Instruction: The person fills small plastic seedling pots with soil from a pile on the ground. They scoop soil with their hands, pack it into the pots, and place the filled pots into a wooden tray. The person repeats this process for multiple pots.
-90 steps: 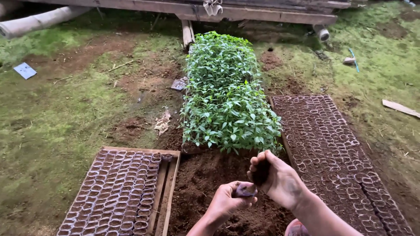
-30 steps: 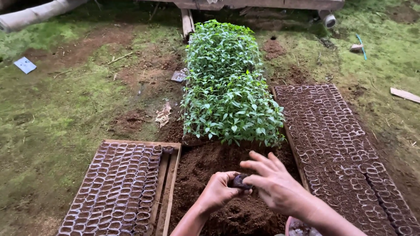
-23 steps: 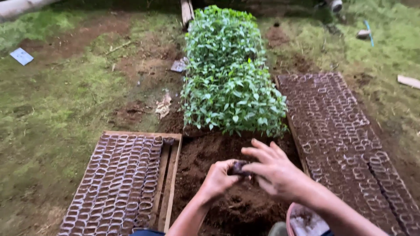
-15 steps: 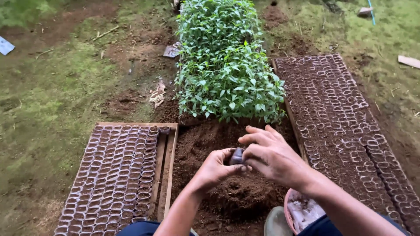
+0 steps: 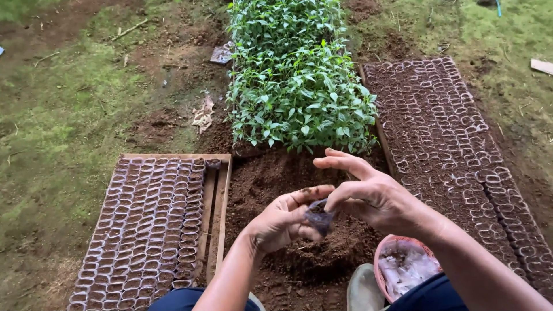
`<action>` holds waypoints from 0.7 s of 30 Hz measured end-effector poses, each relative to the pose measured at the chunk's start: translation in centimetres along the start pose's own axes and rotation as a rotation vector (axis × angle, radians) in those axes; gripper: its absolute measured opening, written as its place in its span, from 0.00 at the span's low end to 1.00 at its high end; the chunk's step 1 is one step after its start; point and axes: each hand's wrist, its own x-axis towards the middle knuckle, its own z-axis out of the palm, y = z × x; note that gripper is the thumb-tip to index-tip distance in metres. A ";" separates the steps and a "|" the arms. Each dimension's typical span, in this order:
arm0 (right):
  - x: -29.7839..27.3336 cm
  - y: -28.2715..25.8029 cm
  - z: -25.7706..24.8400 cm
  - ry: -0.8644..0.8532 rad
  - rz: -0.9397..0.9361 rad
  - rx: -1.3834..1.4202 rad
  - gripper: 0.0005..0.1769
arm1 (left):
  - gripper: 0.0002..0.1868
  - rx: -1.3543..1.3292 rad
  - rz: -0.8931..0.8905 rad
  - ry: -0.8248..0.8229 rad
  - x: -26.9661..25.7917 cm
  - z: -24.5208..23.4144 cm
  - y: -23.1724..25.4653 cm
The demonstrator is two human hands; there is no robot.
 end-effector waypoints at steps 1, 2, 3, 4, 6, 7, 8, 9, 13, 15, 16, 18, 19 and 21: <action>-0.1 0.2 0.1 -0.001 0.002 0.002 0.18 | 0.42 -0.003 -0.001 0.001 0.0 -0.5 -0.1; -0.1 0.4 0.2 -0.001 -0.001 -0.006 0.19 | 0.38 0.089 -0.026 -0.002 0.0 -1.1 -0.2; -0.2 0.6 0.3 -0.001 -0.005 -0.013 0.20 | 0.35 0.181 -0.051 -0.006 -0.1 -1.6 -0.2; -0.1 0.4 0.4 -0.001 -0.004 -0.012 0.20 | 0.35 0.181 -0.052 -0.006 -0.1 -1.0 0.1; 0.0 0.0 0.7 -0.036 0.038 0.007 0.20 | 0.32 0.426 -0.100 -0.065 -0.3 0.2 0.9; 0.1 0.0 0.9 -0.037 0.038 0.008 0.20 | 0.32 0.425 -0.100 -0.063 -0.5 0.3 1.0; 0.2 0.1 1.1 -0.029 0.049 0.040 0.17 | 0.31 0.457 -0.113 -0.057 -0.6 0.4 1.1; 0.3 0.1 1.3 -0.021 0.060 0.071 0.14 | 0.30 0.489 -0.126 -0.050 -0.8 0.5 1.3; 0.2 1.3 1.5 -0.006 0.071 0.138 0.13 | 0.24 0.586 -0.132 -0.056 -0.7 0.6 1.8; 0.3 1.9 1.5 0.089 0.221 0.382 0.17 | 0.25 0.615 -0.099 0.063 -0.7 0.9 1.8; 0.1 3.7 2.1 0.089 0.217 0.381 0.17 | 0.25 0.619 -0.096 0.065 -0.5 0.9 1.5; 0.2 7.4 2.9 0.163 0.376 0.146 0.17 | 0.21 0.640 0.008 0.153 0.1 1.1 1.4; -1.7 12.8 5.3 0.169 0.366 0.141 0.17 | 0.21 0.650 0.013 0.150 0.2 0.7 0.9; -5.3 22.5 10.1 0.020 0.490 -0.216 0.22 | 0.18 0.532 0.114 0.169 0.5 -0.4 0.2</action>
